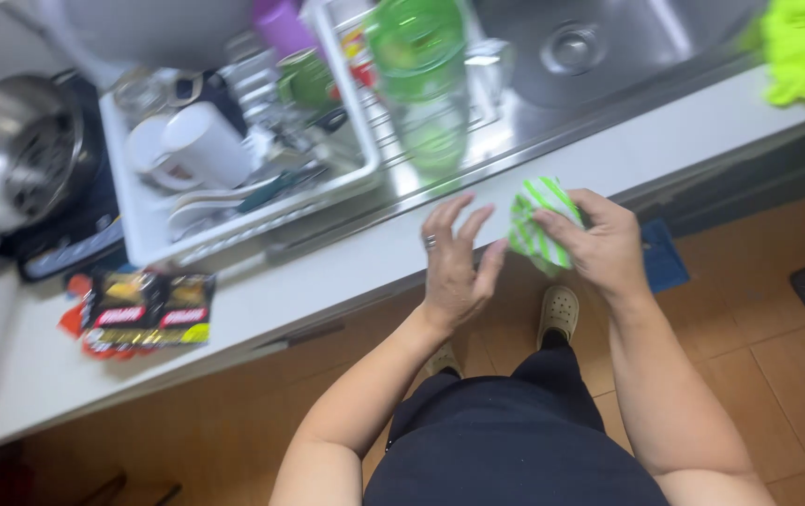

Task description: Cleaning the kitchen sink, washing various containers, and wiping down the surrounding counter area.

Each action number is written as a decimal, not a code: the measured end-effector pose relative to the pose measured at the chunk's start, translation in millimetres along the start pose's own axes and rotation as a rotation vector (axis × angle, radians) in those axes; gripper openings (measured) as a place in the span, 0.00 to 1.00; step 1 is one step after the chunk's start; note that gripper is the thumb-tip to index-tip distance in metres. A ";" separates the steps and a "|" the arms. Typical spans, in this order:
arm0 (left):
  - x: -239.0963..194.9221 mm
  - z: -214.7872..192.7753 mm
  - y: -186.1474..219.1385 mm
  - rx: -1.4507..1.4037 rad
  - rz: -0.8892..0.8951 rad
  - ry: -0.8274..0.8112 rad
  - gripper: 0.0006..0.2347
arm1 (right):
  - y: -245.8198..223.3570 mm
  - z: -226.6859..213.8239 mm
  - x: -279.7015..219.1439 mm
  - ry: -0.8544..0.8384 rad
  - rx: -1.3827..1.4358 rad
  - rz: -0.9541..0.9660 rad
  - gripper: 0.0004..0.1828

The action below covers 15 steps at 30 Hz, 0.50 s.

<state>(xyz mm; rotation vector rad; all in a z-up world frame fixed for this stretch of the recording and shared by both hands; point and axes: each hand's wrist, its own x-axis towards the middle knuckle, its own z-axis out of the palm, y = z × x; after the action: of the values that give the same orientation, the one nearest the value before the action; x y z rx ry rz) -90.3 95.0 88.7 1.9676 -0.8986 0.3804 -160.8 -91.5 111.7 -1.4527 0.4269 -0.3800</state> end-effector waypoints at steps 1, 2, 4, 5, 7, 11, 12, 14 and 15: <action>14.0 27.9 8.9 -0.017 0.018 -0.009 0.22 | 0.5 -31.8 2.3 0.025 -0.002 -0.009 0.12; 26.7 57.3 19.4 -0.119 0.034 -0.069 0.21 | 1.3 -65.1 3.9 0.093 -0.022 -0.044 0.11; 54.6 127.1 36.9 -0.239 0.059 -0.134 0.19 | 5.1 -132.1 4.2 0.179 -0.052 -0.083 0.11; 70.1 167.1 44.3 -0.253 0.053 -0.199 0.17 | 7.7 -165.4 2.8 0.235 -0.019 -0.108 0.10; 117.6 253.0 65.4 -0.280 0.074 -0.251 0.16 | -6.0 -226.0 17.2 0.301 0.002 -0.164 0.10; 187.0 386.4 120.3 -0.077 0.049 -0.321 0.31 | -32.5 -312.0 27.4 0.364 0.067 -0.224 0.09; 209.3 411.8 132.8 0.050 0.020 -0.363 0.37 | -36.0 -330.7 33.3 0.393 0.080 -0.242 0.09; 231.5 462.3 120.4 0.172 0.021 -0.394 0.35 | -46.0 -356.3 48.0 0.465 0.086 -0.253 0.09; 238.4 486.1 113.1 0.300 0.011 -0.423 0.34 | -49.3 -367.0 52.6 0.525 0.095 -0.256 0.08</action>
<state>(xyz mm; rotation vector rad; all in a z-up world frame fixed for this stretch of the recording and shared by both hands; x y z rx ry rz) -49.8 -454.0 34.4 2.3724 -1.1698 0.1061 -297.5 -439.0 133.2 -1.3081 0.6330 -0.9855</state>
